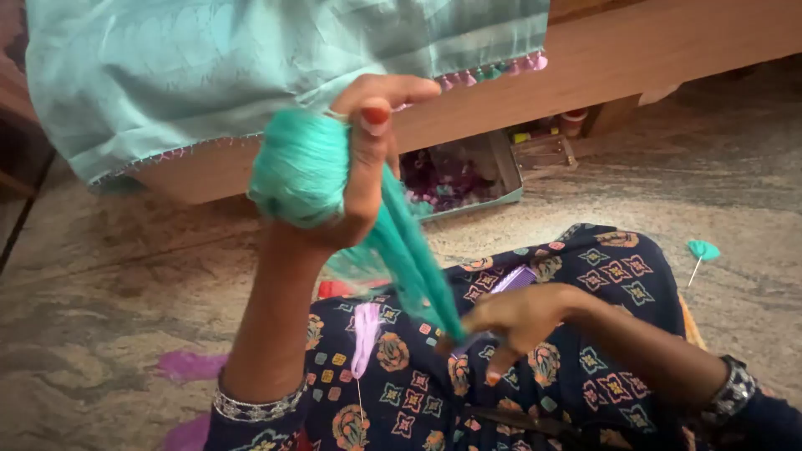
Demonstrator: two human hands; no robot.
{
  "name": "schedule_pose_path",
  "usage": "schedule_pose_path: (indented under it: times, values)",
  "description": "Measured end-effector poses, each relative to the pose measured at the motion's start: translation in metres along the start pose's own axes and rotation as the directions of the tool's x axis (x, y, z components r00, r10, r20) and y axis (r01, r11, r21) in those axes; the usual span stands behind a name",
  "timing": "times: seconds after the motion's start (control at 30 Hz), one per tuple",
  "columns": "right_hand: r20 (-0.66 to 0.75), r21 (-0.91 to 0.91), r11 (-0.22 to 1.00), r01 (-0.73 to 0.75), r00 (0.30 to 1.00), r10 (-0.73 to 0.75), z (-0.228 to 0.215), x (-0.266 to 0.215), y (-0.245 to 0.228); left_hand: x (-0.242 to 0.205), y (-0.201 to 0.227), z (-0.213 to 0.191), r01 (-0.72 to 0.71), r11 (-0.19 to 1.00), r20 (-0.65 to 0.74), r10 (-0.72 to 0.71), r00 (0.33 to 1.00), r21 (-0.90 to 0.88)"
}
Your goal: The recorder is crafting tassels from strips of fabric and thread, combing them and tying them into bundles.
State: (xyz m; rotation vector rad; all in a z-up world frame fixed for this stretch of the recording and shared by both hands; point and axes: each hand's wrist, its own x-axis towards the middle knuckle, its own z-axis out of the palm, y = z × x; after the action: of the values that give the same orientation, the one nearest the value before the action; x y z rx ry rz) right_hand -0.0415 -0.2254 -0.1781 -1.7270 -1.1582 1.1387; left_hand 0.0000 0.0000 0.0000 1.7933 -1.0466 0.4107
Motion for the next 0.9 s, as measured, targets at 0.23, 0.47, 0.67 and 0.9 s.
schedule_pose_path:
  times: [0.23, 0.47, 0.67, 0.9]
  values:
    - [-0.012, -0.173, 0.983, 0.068, 0.997, -0.072, 0.018, 0.006, 0.014, 0.006, 0.003, 0.002, 0.022, 0.997, -0.065, -0.018, 0.998, 0.071]
    - [-0.065, -0.229, 0.973, -0.037, 0.998, 0.023, 0.024, 0.003, 0.005, 0.004, -0.025, 0.011, -0.267, 0.964, -0.006, 0.267, 0.964, -0.012]
    - [-0.081, -0.098, 0.995, 0.004, 0.997, -0.012, 0.023, -0.007, 0.015, 0.009, -0.038, 0.007, -0.281, 0.953, 0.079, 0.274, 0.959, 0.113]
    - [0.014, 0.024, 0.992, 0.121, 0.992, -0.122, 0.033, -0.009, 0.043, 0.008, -0.045, 0.009, -0.239, 0.965, 0.057, 0.234, 0.971, 0.109]
